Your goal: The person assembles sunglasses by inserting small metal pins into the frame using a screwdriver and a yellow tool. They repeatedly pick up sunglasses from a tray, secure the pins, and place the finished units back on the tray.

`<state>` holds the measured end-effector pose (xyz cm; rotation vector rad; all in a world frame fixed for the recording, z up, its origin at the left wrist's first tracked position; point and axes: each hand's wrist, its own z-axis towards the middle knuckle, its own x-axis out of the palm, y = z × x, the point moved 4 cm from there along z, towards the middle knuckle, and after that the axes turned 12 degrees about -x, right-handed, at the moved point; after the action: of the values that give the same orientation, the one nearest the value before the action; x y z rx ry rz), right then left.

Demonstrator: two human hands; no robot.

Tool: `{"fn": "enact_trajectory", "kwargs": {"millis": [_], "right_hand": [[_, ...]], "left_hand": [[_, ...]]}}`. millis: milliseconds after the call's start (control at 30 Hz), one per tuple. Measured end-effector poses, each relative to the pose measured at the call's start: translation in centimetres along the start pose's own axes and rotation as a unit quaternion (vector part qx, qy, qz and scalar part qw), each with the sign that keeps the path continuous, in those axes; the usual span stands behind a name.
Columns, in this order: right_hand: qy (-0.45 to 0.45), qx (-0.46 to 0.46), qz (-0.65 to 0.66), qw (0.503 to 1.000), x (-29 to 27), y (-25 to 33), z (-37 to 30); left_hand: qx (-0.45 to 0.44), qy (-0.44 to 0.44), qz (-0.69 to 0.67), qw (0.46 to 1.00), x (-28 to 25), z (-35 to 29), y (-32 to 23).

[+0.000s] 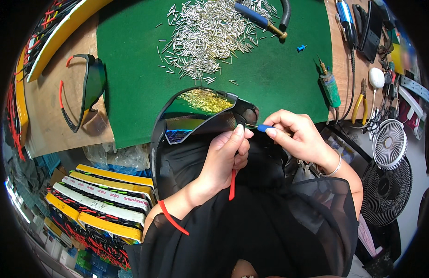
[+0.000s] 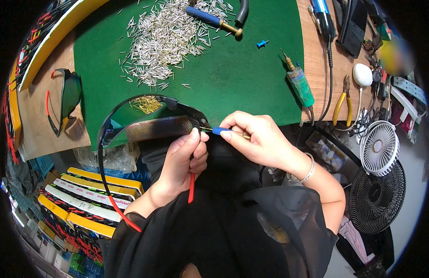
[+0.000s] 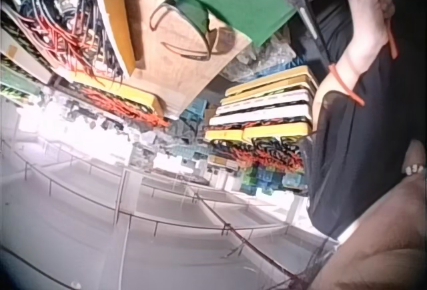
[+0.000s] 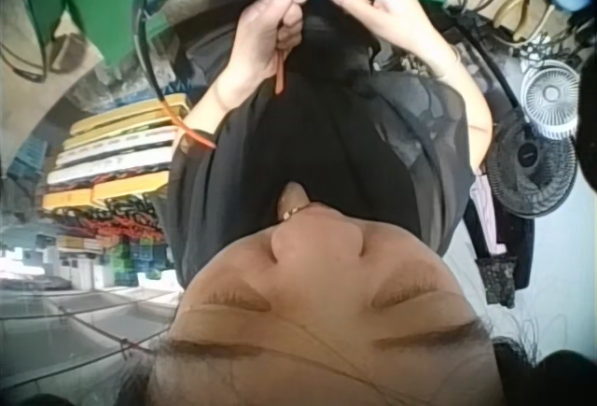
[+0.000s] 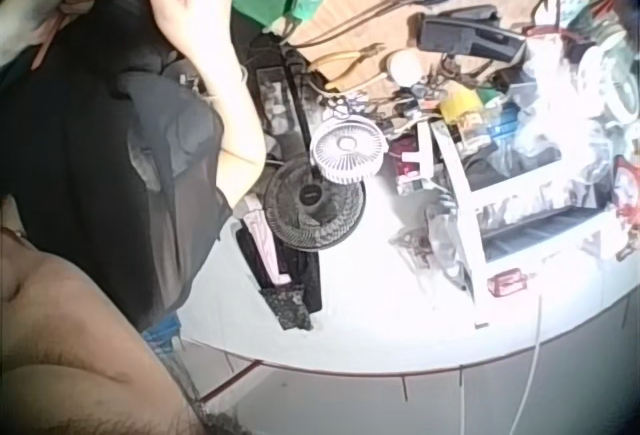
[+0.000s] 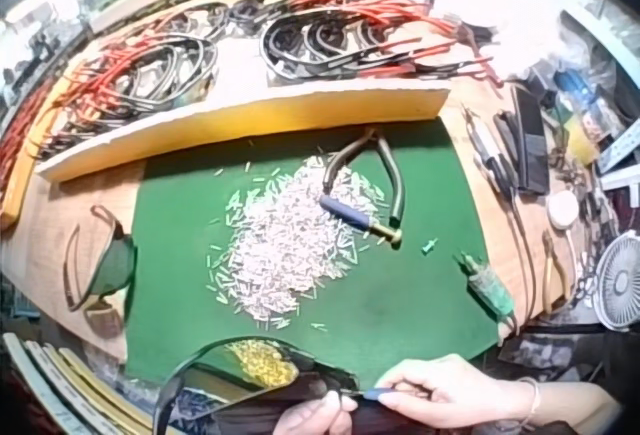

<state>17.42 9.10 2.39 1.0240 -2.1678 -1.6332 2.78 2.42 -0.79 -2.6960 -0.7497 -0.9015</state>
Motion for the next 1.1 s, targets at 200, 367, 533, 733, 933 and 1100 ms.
{"fn": "enact_trajectory", "kwargs": {"millis": [200, 367, 533, 733, 933, 1100], "right_hand": [[-0.048, -0.051, -0.081, 0.994, 0.3, 1.3, -0.1], [-0.057, -0.208, -0.411, 0.886, 1.2, 4.2, 0.4], [0.013, -0.241, -0.460, 0.855, 1.1, 5.0, 0.6], [-0.002, -0.242, -0.419, 0.875, 1.4, 4.3, 0.4], [0.005, -0.103, -0.290, 0.951, 0.9, 4.1, 1.3], [-0.007, -0.105, -0.278, 0.955, 1.0, 4.1, 1.3]], "left_hand": [[0.005, -0.007, 0.018, 1.000, -0.2, 0.1, -0.1], [0.019, 0.005, 0.052, 0.998, -0.4, 0.4, -0.2], [0.012, 0.033, 0.030, 0.999, -0.6, 0.8, 0.1], [0.003, 0.025, 0.049, 0.998, -0.7, 0.9, 0.1], [0.019, 0.030, 0.062, 0.997, -0.9, 1.0, 0.1], [0.035, 0.024, 0.084, 0.996, -0.8, 0.8, -0.3]]}}
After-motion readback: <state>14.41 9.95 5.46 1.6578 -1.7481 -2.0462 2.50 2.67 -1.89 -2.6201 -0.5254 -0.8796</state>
